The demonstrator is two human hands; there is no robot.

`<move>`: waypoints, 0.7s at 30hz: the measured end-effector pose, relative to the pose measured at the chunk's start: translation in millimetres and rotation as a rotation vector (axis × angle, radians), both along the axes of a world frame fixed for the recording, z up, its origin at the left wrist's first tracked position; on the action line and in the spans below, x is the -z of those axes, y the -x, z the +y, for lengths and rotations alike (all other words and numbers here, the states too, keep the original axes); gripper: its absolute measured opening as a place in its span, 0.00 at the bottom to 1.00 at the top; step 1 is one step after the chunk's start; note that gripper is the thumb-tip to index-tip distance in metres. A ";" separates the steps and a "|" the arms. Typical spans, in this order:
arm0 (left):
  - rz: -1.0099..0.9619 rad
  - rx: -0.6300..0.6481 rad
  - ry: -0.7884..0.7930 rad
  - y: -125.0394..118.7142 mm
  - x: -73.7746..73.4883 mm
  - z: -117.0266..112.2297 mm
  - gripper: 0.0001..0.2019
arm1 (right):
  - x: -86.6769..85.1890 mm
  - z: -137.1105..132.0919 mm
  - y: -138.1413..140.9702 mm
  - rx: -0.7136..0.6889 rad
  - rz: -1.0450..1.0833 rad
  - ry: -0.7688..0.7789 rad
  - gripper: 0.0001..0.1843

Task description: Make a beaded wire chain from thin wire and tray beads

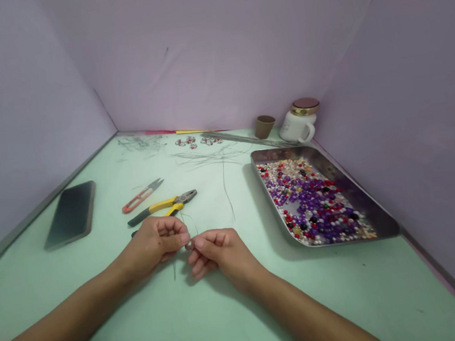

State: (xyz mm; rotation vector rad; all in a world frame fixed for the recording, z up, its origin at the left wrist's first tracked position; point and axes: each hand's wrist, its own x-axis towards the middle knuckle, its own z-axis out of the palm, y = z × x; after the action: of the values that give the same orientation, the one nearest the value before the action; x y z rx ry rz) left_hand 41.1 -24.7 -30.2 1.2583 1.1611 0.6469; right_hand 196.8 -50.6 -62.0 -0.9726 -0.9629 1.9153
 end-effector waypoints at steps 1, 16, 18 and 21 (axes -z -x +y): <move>0.005 -0.004 -0.004 -0.6 0.5 -0.3 0.04 | 0.0 -0.2 0.6 0.008 -0.009 -0.004 0.14; 0.019 0.192 -0.072 5.5 -10.0 0.2 0.08 | 0.1 -1.5 -0.3 0.060 -0.011 -0.027 0.13; -0.019 0.216 -0.072 5.7 -9.1 0.9 0.09 | 0.3 -2.0 -0.2 0.076 -0.015 -0.033 0.12; 0.036 0.156 -0.055 3.2 -8.5 0.0 0.06 | 1.2 -3.1 0.2 0.088 -0.029 -0.045 0.12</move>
State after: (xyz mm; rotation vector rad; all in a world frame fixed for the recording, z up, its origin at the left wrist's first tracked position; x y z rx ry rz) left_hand 37.9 -24.8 -21.7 1.3969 1.0686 0.5449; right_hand 196.7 -53.7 -63.2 -1.0022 -0.9599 1.8037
